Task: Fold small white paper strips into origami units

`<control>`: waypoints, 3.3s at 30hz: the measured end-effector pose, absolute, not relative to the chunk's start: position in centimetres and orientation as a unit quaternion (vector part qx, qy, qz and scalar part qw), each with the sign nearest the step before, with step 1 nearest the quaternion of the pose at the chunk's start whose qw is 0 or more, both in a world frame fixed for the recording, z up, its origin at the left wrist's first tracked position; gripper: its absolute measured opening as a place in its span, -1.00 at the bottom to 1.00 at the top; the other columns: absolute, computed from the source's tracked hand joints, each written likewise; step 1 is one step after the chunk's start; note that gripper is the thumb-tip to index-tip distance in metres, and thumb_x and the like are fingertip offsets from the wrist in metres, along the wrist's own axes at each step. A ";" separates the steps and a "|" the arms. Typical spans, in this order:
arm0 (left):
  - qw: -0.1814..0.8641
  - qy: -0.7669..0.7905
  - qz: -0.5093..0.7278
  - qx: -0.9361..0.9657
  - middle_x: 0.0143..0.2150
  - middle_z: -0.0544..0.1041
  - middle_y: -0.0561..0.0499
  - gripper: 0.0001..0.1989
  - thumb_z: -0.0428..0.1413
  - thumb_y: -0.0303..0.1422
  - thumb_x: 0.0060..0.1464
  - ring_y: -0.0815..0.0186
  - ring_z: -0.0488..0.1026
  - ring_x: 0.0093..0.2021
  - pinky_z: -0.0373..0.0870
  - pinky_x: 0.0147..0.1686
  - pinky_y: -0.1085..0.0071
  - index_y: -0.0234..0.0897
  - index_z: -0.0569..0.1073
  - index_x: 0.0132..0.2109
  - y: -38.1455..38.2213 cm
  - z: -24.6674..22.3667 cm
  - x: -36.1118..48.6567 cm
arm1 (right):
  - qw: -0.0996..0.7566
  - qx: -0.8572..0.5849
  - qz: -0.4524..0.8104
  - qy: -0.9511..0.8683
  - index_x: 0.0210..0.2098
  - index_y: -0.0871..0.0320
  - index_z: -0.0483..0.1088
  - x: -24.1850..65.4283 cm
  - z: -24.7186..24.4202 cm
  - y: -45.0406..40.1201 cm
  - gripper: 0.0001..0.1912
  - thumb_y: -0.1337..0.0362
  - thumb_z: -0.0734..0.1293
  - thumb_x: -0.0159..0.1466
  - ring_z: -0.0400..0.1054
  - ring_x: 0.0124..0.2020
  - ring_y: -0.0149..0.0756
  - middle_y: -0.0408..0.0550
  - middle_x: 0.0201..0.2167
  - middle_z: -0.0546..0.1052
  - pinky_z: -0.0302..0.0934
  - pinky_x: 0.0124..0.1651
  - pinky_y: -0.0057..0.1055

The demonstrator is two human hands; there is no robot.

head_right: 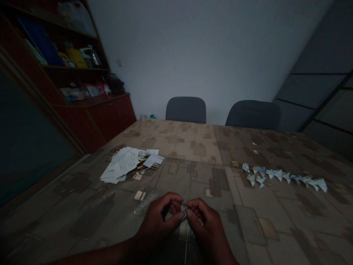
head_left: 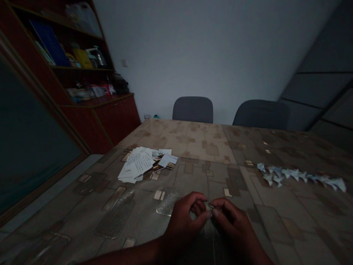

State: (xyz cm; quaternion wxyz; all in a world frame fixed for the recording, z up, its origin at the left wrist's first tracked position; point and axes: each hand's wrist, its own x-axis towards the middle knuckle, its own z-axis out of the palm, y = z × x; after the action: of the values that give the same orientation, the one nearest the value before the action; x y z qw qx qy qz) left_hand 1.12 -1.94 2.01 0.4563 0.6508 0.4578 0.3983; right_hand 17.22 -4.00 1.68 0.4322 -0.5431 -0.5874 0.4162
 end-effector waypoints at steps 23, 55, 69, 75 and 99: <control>0.248 0.412 0.355 0.802 -0.24 0.56 -0.04 -0.65 0.04 -0.58 -0.03 0.23 0.47 -0.23 0.34 -0.18 0.36 -0.25 0.49 -0.08 -1.5 0.5 0.7 | 0.426 -0.557 0.376 -0.606 -0.39 0.15 0.44 17.2 1.0 -4.3 -0.73 0.09 0.27 0.26 0.39 -0.50 -0.29 -0.14 -0.56 0.49 0.24 -0.43 -0.45; 0.577 0.403 0.438 0.560 -0.34 0.46 0.04 -0.80 0.15 -0.54 -0.04 0.37 0.40 -0.31 0.33 -0.27 0.48 -0.32 0.45 -0.20 -1.7 0.2 1.7 | 0.388 -0.605 0.236 -0.654 -0.21 0.16 0.38 17.4 0.7 -4.1 -0.80 0.20 0.27 0.21 0.42 -0.48 -0.28 -0.11 -0.48 0.52 0.30 -0.40 -0.43; 0.644 0.367 0.457 0.492 -0.33 0.47 0.03 -0.78 0.23 -0.49 -0.05 0.38 0.41 -0.32 0.32 -0.28 0.49 -0.33 0.44 -0.20 -1.4 -0.4 1.7 | 0.423 -0.579 0.324 -0.617 -0.17 0.15 0.38 17.6 0.4 -4.0 -0.79 0.23 0.26 0.22 0.45 -0.37 -0.24 -0.08 -0.39 0.53 0.31 -0.31 -0.40; 0.626 0.380 0.453 0.508 -0.35 0.47 0.03 -0.82 0.22 -0.49 -0.04 0.37 0.41 -0.33 0.32 -0.29 0.48 -0.33 0.44 -0.23 -1.6 0.1 1.8 | 0.427 -0.587 0.311 -0.613 -0.26 0.14 0.34 17.3 0.4 -4.1 -0.87 0.26 0.24 0.20 0.40 -0.46 -0.29 -0.14 -0.48 0.47 0.27 -0.40 -0.46; 0.655 0.368 0.450 0.483 -0.38 0.45 0.05 -0.78 0.24 -0.45 -0.07 0.40 0.37 -0.36 0.28 -0.33 0.51 -0.34 0.44 -0.22 -1.4 0.4 1.5 | 0.440 -0.567 0.336 -0.610 -0.40 0.12 0.32 17.8 0.9 -4.3 -0.81 0.15 0.23 0.27 0.31 -0.49 -0.33 -0.16 -0.52 0.41 0.14 -0.50 -0.50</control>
State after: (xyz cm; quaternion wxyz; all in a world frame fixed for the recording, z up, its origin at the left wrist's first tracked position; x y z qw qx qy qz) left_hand 1.52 -1.37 0.36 0.6547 0.4829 0.3679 0.4504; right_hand 17.78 -4.26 0.90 0.4395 -0.5673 -0.6098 0.3363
